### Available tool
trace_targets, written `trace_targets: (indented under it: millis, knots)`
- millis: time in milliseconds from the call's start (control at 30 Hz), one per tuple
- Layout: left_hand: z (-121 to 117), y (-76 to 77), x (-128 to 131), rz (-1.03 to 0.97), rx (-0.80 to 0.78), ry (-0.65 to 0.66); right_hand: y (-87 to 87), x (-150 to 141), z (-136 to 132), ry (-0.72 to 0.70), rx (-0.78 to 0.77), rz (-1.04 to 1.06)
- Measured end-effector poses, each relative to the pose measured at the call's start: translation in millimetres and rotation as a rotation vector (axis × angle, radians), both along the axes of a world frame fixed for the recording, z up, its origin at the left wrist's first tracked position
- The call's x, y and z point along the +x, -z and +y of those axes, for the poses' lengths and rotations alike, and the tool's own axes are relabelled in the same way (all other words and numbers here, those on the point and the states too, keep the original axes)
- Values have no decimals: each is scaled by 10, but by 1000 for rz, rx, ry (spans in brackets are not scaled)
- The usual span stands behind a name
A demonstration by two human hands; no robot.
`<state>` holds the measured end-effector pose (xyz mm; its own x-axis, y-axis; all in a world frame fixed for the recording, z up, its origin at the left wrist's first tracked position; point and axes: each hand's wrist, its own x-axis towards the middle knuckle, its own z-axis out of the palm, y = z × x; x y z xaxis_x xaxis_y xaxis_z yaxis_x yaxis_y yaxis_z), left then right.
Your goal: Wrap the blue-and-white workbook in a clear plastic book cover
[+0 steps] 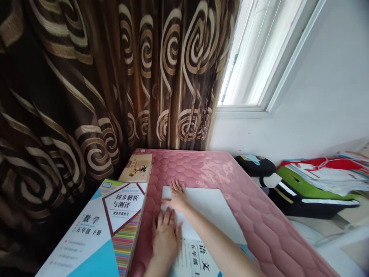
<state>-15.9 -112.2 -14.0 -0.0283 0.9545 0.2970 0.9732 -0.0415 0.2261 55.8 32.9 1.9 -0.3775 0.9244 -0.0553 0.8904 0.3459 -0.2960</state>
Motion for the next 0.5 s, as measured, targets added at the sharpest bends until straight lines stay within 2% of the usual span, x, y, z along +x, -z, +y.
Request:
trace_targets:
  millis: [133, 267, 367, 500]
  knots:
    - [7, 95, -5, 42, 85, -16, -9, -105, 388, 149, 22, 19]
    - [10, 156, -22, 59, 144, 7, 8, -182, 504, 209, 26, 34]
    - [3, 136, -15, 49, 136, 1, 44, -156, 390, 117, 20, 47]
    - [-12, 36, 19, 8, 42, -28, 74, 19, 157, -109, -71, 49]
